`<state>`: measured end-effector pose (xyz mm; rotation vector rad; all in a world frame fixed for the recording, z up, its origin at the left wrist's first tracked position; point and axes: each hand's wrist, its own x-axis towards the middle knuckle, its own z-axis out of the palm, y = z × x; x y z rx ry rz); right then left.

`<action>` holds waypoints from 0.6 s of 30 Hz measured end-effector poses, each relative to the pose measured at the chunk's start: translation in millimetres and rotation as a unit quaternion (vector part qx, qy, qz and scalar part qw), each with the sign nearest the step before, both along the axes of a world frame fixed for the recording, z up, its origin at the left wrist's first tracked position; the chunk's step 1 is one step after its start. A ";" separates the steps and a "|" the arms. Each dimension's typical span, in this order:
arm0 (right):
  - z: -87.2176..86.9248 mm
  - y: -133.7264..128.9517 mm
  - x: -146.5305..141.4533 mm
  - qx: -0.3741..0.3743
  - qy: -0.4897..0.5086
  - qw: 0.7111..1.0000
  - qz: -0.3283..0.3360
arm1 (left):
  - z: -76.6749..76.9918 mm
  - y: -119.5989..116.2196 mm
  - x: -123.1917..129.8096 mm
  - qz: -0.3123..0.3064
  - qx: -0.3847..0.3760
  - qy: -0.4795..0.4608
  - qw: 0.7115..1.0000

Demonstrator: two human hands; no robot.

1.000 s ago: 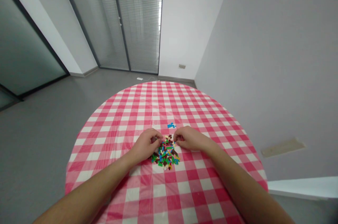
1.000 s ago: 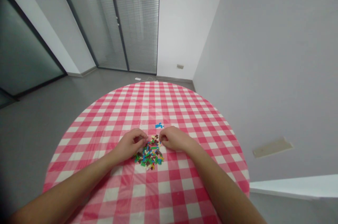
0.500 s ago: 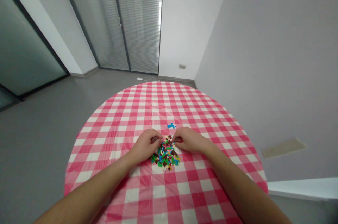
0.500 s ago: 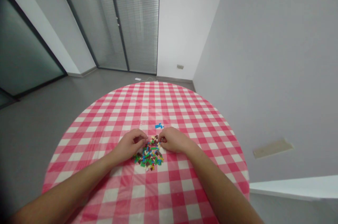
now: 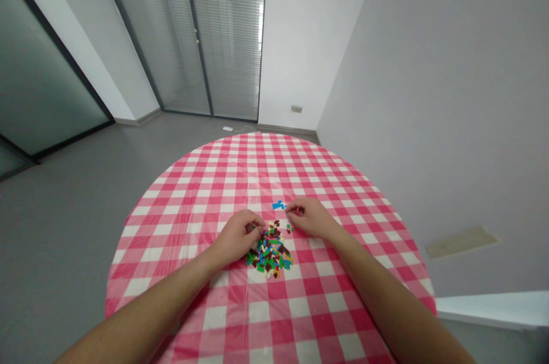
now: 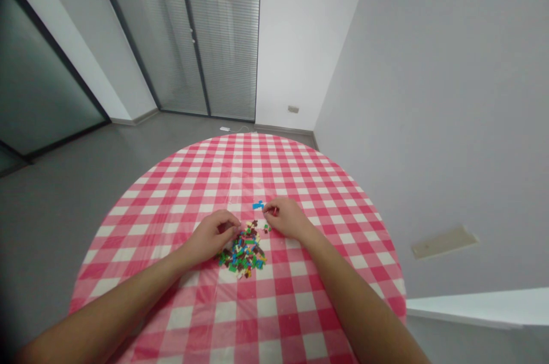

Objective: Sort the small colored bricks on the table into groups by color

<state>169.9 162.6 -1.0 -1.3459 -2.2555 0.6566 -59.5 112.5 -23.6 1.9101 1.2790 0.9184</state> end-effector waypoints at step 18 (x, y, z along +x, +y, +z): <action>-20.2 47.9 0.9 -0.007 -0.017 1.000 -0.025 | -3.6 0.5 -0.5 0.002 0.000 0.003 1.000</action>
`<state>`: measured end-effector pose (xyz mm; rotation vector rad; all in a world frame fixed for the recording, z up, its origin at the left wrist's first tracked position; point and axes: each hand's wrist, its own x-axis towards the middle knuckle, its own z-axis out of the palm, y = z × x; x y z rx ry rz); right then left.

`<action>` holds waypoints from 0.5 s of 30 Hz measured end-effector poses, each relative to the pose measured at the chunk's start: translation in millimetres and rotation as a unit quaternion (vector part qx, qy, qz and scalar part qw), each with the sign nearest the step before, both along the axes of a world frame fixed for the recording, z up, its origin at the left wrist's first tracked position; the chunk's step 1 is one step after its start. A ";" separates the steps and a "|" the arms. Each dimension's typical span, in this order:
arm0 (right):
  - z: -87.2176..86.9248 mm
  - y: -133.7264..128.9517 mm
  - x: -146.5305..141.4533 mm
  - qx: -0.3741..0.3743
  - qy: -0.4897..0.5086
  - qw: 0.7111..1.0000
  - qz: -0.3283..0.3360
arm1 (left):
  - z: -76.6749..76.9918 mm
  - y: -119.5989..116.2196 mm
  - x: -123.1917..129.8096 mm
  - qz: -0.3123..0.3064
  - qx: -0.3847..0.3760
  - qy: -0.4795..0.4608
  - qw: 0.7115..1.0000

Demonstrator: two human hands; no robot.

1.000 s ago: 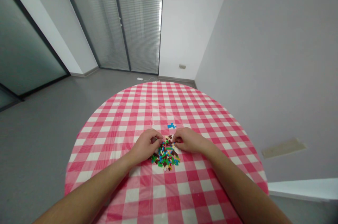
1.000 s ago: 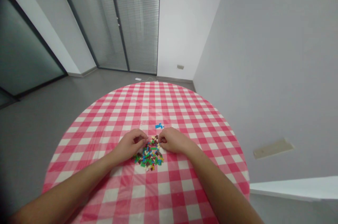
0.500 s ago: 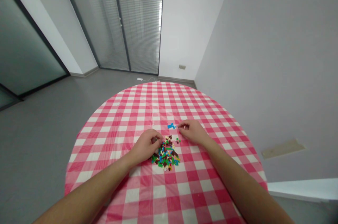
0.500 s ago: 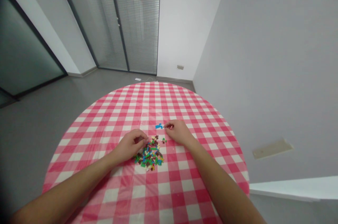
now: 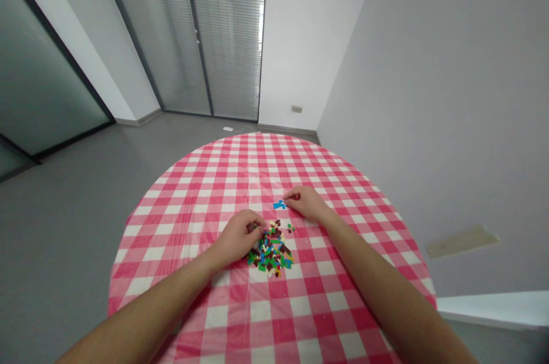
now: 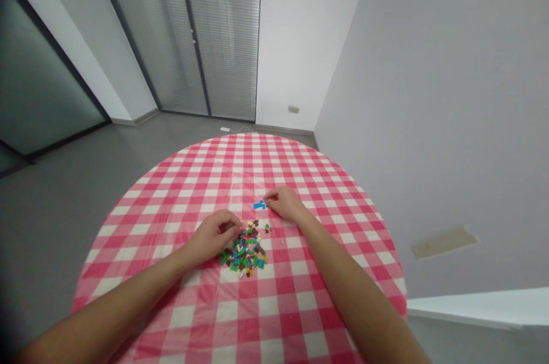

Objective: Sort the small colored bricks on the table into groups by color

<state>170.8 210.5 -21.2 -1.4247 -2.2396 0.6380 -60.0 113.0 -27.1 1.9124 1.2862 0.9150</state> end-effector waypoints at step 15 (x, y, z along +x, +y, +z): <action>7.2 -0.2 2.1 -0.010 -0.032 0.999 0.026 | 0.5 0.2 -0.2 0.000 -0.001 0.001 1.000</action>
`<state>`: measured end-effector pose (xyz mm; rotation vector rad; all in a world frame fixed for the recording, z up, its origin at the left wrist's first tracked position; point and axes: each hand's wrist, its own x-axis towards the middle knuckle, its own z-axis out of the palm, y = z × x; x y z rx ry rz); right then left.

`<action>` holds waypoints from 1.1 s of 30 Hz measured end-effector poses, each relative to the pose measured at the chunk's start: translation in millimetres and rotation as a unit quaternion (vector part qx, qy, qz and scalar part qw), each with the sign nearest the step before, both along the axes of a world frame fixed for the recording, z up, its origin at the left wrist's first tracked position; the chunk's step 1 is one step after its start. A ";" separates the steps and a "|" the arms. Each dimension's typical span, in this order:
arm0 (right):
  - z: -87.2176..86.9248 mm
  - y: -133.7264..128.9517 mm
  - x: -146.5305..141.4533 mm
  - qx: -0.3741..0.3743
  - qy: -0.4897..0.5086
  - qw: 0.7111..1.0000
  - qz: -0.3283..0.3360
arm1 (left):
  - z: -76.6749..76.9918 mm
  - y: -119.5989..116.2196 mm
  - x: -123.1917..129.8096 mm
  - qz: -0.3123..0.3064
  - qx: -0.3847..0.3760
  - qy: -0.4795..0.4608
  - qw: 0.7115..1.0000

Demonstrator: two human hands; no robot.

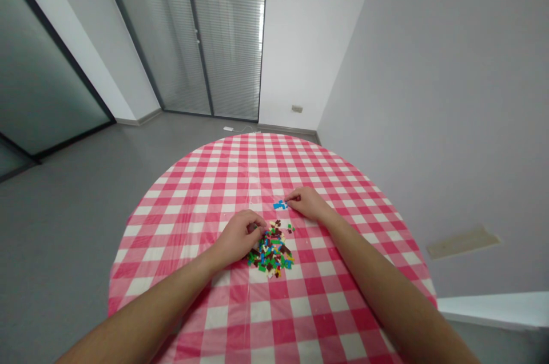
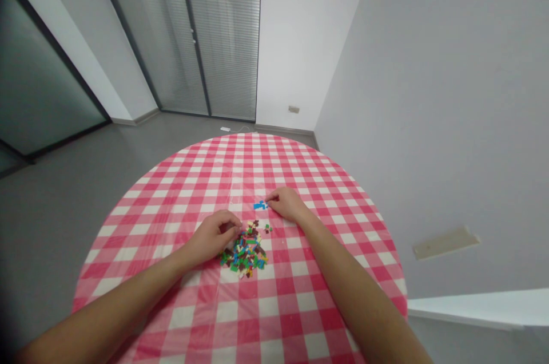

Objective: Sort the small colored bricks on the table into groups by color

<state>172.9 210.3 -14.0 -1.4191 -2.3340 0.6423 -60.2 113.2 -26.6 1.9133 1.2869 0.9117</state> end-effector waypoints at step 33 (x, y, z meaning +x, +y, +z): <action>27.0 -59.8 -6.9 -0.057 -0.057 0.986 0.144 | -3.6 3.6 -2.3 -0.081 0.075 0.088 0.990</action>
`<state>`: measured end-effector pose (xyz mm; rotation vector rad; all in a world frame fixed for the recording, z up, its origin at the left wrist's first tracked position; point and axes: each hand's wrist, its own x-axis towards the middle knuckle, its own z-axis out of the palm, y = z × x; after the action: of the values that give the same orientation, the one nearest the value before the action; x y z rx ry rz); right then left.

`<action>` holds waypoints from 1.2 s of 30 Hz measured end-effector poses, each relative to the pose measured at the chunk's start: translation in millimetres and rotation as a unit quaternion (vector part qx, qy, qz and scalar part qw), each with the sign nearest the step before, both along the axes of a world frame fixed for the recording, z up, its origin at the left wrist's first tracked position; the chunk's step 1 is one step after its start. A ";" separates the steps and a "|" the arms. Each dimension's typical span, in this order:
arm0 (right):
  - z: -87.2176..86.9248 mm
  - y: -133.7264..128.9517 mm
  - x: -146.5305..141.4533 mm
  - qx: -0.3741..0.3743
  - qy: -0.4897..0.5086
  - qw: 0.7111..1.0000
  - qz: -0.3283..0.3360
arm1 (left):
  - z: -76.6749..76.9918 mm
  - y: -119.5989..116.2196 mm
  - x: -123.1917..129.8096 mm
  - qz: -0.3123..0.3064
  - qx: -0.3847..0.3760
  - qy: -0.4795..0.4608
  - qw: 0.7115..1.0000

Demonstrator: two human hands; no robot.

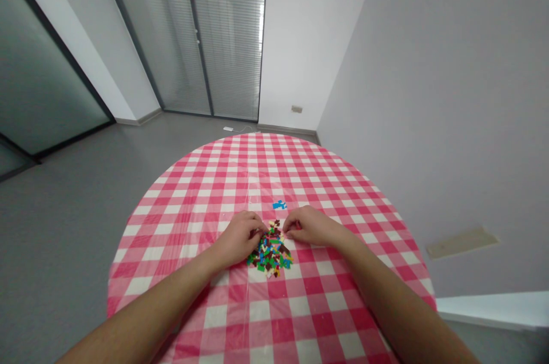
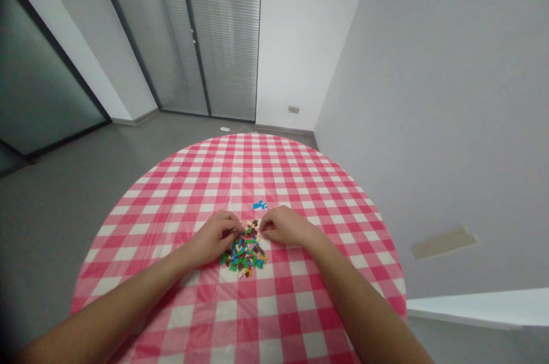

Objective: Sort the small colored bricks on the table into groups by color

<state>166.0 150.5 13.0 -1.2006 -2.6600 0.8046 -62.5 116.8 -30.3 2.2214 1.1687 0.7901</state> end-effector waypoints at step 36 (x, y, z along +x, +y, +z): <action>-18.1 -9.8 6.4 -0.041 0.157 0.986 -0.046 | 1.9 -0.3 0.2 -0.016 0.040 0.052 0.998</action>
<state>172.4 140.6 -5.1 -1.0998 -2.3222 1.0028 -62.3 116.5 -28.4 2.3661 1.1657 0.7292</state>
